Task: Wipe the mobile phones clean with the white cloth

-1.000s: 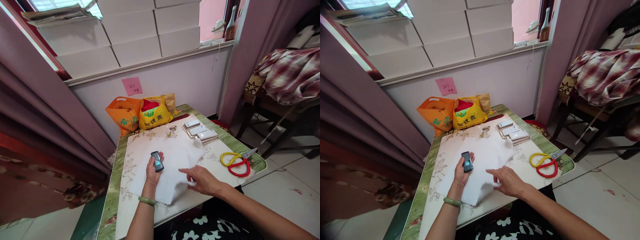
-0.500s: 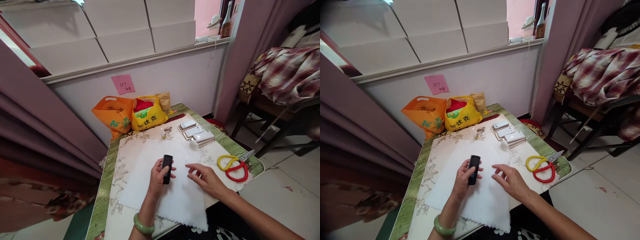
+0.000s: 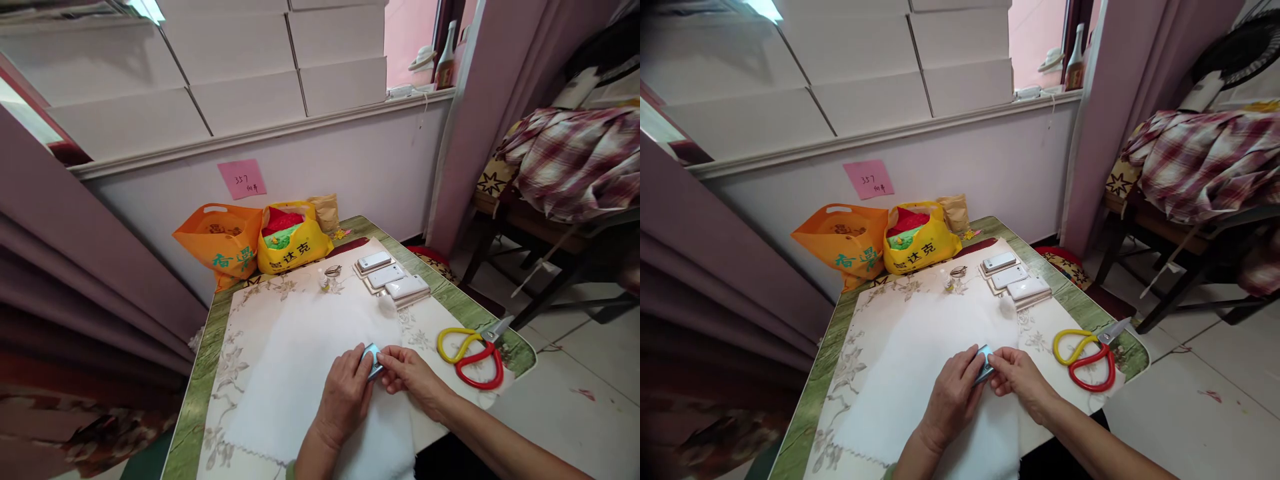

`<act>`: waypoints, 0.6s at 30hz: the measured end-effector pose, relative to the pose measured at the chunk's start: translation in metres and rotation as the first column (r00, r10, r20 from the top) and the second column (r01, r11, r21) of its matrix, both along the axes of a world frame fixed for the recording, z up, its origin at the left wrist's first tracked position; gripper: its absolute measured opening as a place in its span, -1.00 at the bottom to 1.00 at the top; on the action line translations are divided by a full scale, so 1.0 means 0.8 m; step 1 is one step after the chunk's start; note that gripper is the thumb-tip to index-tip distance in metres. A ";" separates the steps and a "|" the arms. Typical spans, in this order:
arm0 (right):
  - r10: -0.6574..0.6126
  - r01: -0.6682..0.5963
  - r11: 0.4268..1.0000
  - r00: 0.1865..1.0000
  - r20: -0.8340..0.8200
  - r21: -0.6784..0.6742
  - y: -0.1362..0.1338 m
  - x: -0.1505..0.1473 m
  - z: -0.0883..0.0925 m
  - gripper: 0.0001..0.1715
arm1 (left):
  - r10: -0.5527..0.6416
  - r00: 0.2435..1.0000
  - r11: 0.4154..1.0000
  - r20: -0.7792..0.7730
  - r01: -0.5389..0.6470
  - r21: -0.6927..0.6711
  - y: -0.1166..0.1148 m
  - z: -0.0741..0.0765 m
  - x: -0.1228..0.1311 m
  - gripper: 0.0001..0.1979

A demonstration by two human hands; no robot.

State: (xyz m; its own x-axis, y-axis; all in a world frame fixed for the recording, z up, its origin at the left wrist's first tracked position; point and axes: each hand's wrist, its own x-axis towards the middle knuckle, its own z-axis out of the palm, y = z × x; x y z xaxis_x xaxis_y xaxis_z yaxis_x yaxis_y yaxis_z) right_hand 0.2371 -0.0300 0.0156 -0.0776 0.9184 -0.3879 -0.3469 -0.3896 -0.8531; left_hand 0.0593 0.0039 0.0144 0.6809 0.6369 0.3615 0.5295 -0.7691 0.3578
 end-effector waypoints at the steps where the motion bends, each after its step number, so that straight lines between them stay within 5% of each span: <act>1: -0.005 0.005 1.000 1.000 -0.003 0.008 0.001 -0.001 0.001 -0.48 | 0.008 1.000 1.000 0.012 -0.008 -0.025 0.002 -0.001 0.002 -0.53; 5: -0.042 0.037 0.996 0.997 0.066 0.075 0.020 0.011 0.009 -0.46 | 0.026 0.994 0.998 0.106 -0.019 -0.061 0.010 0.003 0.002 -0.50; 9: -0.251 0.201 0.952 0.944 0.213 0.231 0.083 0.078 0.021 -0.47 | 0.190 0.976 0.981 0.106 -0.194 0.021 0.018 -0.002 -0.019 -0.31; 13: -0.421 0.328 0.906 0.773 0.474 0.269 0.170 0.155 0.030 -0.63 | 0.398 0.917 0.915 0.035 -0.400 0.063 0.015 -0.036 -0.050 -0.32; 18: -0.370 0.309 0.927 0.675 0.638 0.211 0.229 0.188 0.024 -0.70 | 0.423 0.901 0.906 -0.095 -0.416 0.083 0.008 -0.073 -0.069 -0.37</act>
